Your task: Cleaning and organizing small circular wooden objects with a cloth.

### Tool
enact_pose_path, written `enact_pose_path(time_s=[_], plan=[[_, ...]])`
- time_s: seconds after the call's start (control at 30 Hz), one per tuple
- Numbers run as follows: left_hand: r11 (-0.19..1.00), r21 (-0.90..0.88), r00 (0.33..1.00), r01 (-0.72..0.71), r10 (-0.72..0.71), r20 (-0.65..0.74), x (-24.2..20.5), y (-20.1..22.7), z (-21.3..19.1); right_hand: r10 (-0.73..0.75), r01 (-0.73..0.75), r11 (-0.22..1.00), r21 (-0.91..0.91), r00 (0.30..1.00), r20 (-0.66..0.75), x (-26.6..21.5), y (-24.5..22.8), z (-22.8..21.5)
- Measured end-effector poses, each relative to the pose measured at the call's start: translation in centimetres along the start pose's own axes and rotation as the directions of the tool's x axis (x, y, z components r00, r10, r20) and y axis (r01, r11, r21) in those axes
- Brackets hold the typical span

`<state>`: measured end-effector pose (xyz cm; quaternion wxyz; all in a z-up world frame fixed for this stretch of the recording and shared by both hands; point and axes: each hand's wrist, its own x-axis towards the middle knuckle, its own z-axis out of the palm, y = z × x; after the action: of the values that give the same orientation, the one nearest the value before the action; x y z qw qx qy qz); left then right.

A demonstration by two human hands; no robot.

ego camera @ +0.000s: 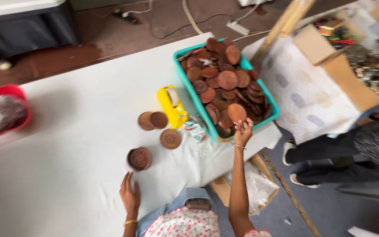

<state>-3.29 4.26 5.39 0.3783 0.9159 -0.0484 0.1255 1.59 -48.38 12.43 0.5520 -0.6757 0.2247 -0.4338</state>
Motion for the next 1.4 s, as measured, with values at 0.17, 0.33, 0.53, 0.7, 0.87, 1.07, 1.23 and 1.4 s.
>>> enact_pose_path(time_s=[0.17,0.33,0.53,0.7,0.87,1.07,1.23,1.4], plan=[[0.991,0.073,0.993,-0.109,0.111,-0.027,4.7,3.9,-2.6,-0.032,0.055,0.995,-0.078,0.963,0.268,-6.4,-2.7,6.4],[0.965,0.184,0.974,-0.189,0.161,0.158,9.1,3.6,-0.2,-0.093,0.243,0.959,-0.148,0.76,0.643,-13.1,-8.0,12.6],[0.93,0.283,0.909,-0.233,0.105,0.404,12.3,2.6,1.6,-0.129,0.464,0.871,-0.158,0.528,0.839,-17.2,-12.1,16.2],[0.897,0.259,0.862,-0.357,0.21,0.461,12.1,0.6,3.2,-0.11,0.414,0.887,-0.205,0.619,0.777,-18.8,-12.7,16.8],[0.991,0.084,0.925,-0.109,0.07,0.374,11.7,5.3,-2.5,-0.243,0.461,0.879,-0.122,0.653,0.717,-20.0,-12.8,15.8],[0.897,-0.409,0.952,0.169,-0.255,-0.166,6.7,2.9,-3.7,-0.487,0.664,0.746,0.051,0.493,0.721,-21.0,-12.7,16.9],[0.969,-0.074,0.96,0.238,-0.246,-0.134,1.8,-0.8,-3.5,-0.604,0.799,0.561,0.216,0.216,0.767,-23.3,-8.6,18.5],[0.988,0.129,0.994,0.09,-0.081,-0.07,0.5,-1.2,-2.9,-0.542,0.855,0.457,0.246,0.049,0.839,-25.6,-4.5,19.4]])
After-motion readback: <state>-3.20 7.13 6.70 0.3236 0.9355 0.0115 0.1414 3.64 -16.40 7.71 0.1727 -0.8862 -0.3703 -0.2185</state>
